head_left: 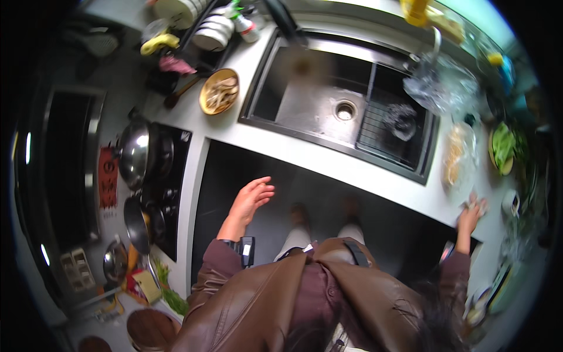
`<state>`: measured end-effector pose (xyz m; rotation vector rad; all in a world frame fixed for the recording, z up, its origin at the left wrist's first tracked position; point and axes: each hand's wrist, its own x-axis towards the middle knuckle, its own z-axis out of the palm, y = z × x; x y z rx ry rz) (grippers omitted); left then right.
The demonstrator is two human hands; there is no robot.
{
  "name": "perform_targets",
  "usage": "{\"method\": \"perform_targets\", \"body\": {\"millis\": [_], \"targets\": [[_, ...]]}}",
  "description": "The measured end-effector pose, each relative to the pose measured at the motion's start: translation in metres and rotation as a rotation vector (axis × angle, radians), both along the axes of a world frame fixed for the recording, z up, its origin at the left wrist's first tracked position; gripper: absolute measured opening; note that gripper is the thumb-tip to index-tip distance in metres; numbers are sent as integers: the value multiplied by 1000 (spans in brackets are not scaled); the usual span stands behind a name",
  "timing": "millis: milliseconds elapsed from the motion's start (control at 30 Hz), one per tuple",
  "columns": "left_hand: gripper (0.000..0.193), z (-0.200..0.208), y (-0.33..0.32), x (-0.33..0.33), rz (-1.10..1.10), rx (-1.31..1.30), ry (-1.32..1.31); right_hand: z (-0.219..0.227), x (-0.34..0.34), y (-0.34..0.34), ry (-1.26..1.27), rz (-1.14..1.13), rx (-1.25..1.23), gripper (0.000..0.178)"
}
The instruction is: The person washes sliced mushrooms in a bowl under running water, rinses the sink, and moves around the kitchen. They handle a wok and a plastic bag of green vegetables, then return to the sink to wash hands.
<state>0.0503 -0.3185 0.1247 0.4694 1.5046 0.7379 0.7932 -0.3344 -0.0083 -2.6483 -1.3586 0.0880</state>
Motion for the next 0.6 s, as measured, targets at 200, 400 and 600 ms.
{"method": "perform_targets", "body": {"millis": [200, 400, 600], "targets": [[36, -16, -16, -17, 78, 8, -72, 40, -212, -8, 320, 395, -102, 58], [38, -27, -71, -85, 183, 55, -84, 37, -436, 93, 531, 856, -129, 45], [38, -14, -187, -181, 482, 119, -5, 17, -662, 175, 601, 1207, -83, 47]]}}
